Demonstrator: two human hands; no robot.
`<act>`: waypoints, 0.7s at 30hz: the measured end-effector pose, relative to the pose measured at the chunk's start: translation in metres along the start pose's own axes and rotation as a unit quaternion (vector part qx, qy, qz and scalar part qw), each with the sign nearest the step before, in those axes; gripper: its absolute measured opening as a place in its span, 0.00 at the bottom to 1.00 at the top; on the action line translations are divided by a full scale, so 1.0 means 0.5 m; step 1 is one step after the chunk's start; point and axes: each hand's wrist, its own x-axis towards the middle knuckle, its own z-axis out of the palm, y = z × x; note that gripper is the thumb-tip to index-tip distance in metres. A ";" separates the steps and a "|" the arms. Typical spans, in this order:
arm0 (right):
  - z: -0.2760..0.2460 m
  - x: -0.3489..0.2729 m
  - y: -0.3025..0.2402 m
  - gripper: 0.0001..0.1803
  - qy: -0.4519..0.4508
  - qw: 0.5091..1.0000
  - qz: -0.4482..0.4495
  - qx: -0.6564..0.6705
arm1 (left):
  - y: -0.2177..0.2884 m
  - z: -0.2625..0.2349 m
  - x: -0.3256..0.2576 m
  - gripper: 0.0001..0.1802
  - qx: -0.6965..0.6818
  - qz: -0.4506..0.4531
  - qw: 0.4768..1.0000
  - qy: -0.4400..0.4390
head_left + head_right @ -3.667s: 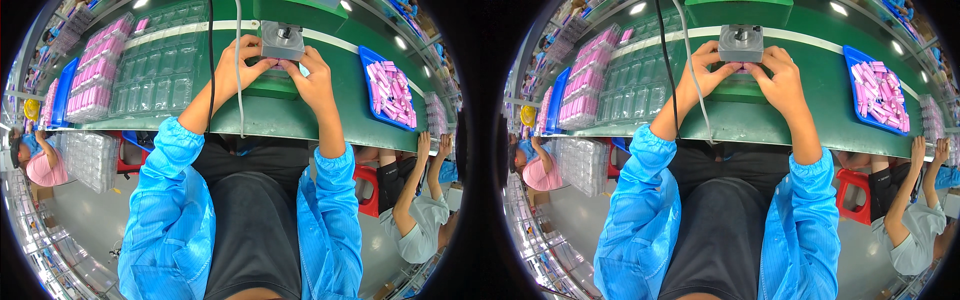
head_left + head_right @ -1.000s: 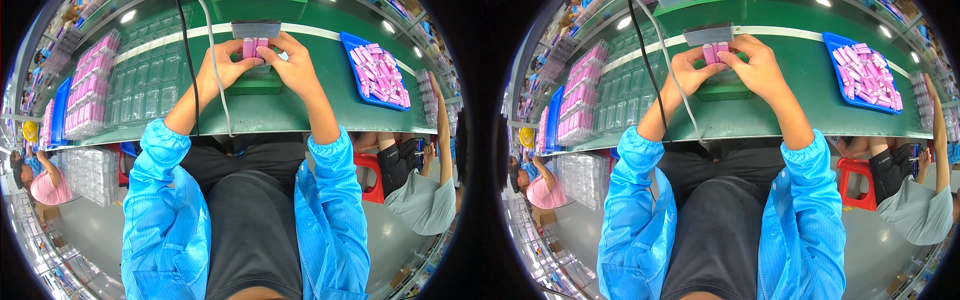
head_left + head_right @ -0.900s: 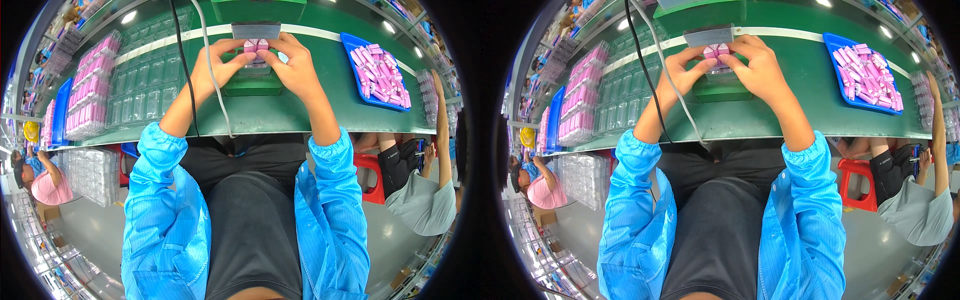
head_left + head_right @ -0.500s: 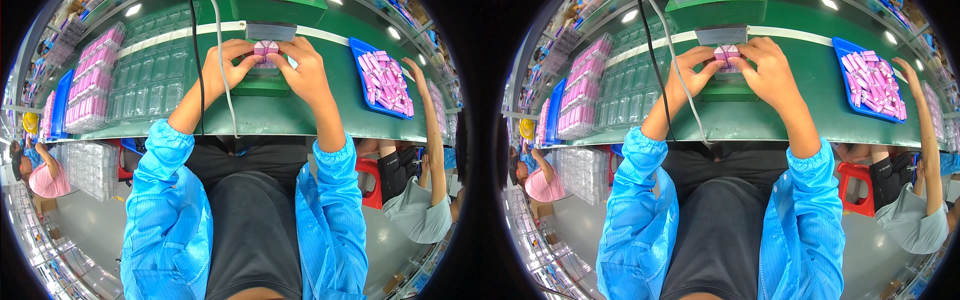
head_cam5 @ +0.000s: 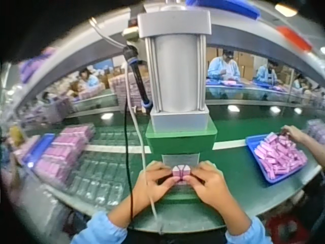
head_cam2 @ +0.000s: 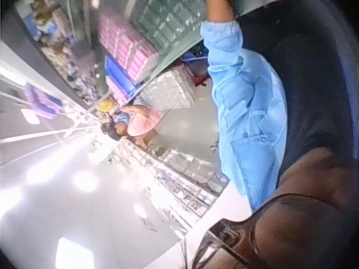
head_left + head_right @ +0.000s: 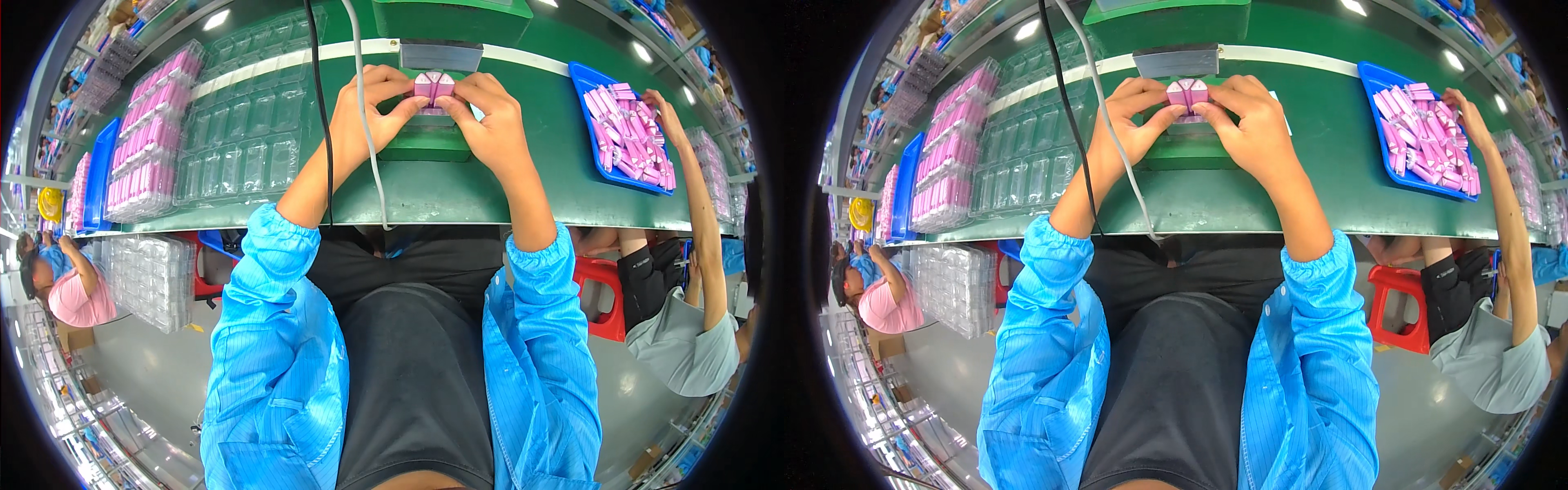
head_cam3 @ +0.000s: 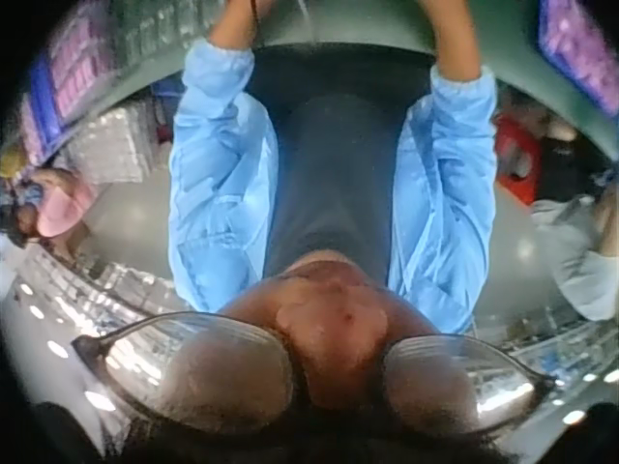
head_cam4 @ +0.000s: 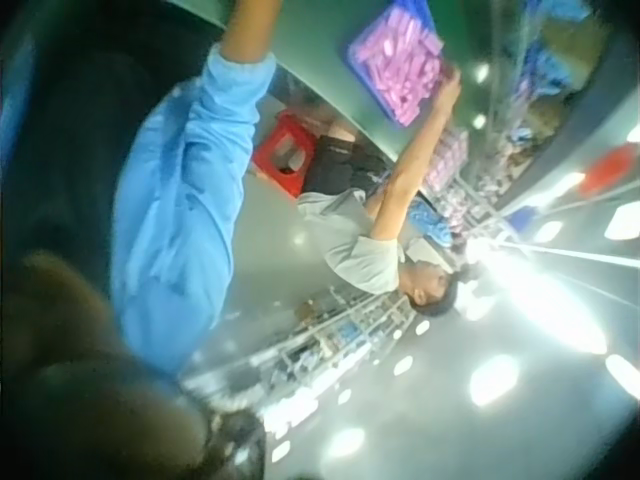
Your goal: Assembling and packaging pink plastic components into plastic trays using a manual alignment fixture.
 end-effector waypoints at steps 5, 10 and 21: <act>0.002 -0.003 -0.002 0.10 0.001 1.000 0.010 -0.002 | -0.002 0.005 -0.002 0.12 -0.005 0.012 1.000 0.020; 0.006 -0.007 0.000 0.10 0.006 0.999 0.037 0.018 | -0.004 0.006 -0.006 0.14 -0.006 -0.017 1.000 0.023; 0.002 -0.012 0.002 0.10 -0.003 0.998 0.060 0.015 | -0.003 0.007 -0.006 0.13 -0.029 -0.051 0.998 -0.001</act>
